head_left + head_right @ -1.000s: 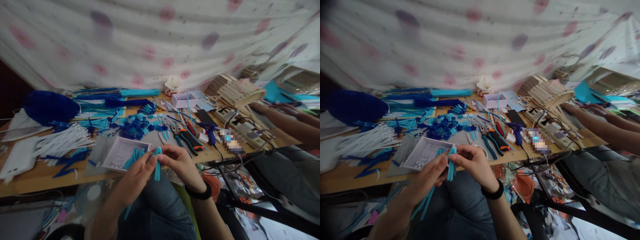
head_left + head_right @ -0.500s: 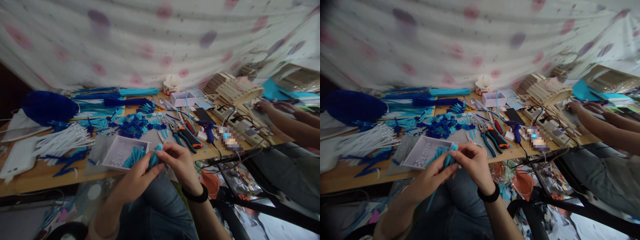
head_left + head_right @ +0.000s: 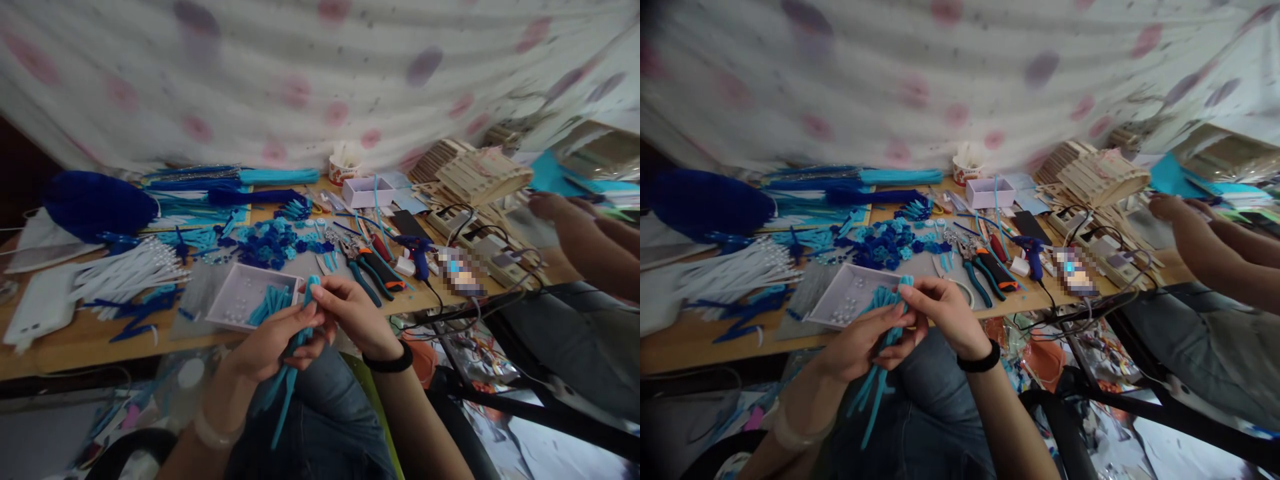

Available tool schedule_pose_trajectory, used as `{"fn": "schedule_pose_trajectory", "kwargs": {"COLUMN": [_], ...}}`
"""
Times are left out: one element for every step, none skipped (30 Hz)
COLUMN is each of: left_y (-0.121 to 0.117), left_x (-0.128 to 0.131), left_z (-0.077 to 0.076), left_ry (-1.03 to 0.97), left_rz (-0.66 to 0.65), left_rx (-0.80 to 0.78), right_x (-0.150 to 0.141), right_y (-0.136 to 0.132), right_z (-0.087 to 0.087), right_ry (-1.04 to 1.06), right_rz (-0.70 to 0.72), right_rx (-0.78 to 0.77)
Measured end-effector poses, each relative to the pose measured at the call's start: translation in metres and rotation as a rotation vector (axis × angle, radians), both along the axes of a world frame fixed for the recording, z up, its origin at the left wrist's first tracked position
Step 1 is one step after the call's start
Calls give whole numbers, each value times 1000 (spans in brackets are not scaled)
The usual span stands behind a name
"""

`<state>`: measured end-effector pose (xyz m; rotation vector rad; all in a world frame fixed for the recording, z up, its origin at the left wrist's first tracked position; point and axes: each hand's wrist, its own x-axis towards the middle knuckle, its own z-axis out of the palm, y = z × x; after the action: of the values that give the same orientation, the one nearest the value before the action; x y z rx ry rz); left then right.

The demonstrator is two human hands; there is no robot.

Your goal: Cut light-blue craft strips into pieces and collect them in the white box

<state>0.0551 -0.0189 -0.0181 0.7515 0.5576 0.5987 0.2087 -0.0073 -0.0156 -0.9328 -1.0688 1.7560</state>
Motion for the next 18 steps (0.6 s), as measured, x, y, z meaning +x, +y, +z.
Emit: {"fn": "schedule_pose_trajectory", "kwargs": {"left_y": [0, 1, 1, 1, 1, 1, 1, 1, 0, 0, 0, 0, 0, 0, -1, -1, -1, -1], "left_x": [0, 0, 0, 0, -1, -2, -2, -3, -3, -3, -3, -4, -4, -4, -4, -4, -5, -5], "left_z": [-1, -1, -2, -2, -2, -3, -3, -3, -2, -2, -1, -1, 0, 1, 2, 4, 5, 5], "left_ry": [-36, -54, -56, -46, -32, -22, -20, -24, -29, -29, -23, -9, 11, 34, 55, 73, 86, 91], "left_rz": [-4, 1, 8, 17, 26, 30, 32, 33, 35, 38, 42, 46, 48, 46, 42, 36, 34, 36], "left_rx": [-25, -45, -60, -69, -78, -89, -98, -106, -109, -104, -91, -75, -58, -42, -27, -16, -10, -8], "right_x": [0, 1, 1, 1, 1, 1, 1, 1, 1, 0, 0, 0, -1, -2, -3, -4, -5, -6], "right_y": [1, 2, 2, 3, 3, 4, 4, 4, 4, 4, 4, 4, 4, 5, 5, 5, 5, 5], "right_z": [-1, -2, -2, -1, 0, 1, 2, 4, 5, 6, 6, 6, 5, 4, 3, 1, -1, -2], "right_ry": [-3, -6, -16, -32, -53, -78, -105, -131, -152, -170, -186, -199, -210, -219, -226, -232, -243, -268], "right_rz": [14, 13, -4, -33, -66, -104, -139, -162, -174, -185, -198, -211, -227, -245, -265, -278, -282, -284], "right_rx": [-13, -13, 1, 25, 54, 83, 109, 127, 138, 146, 154, 159, 159, 154, 147, 139, 137, 153]}}
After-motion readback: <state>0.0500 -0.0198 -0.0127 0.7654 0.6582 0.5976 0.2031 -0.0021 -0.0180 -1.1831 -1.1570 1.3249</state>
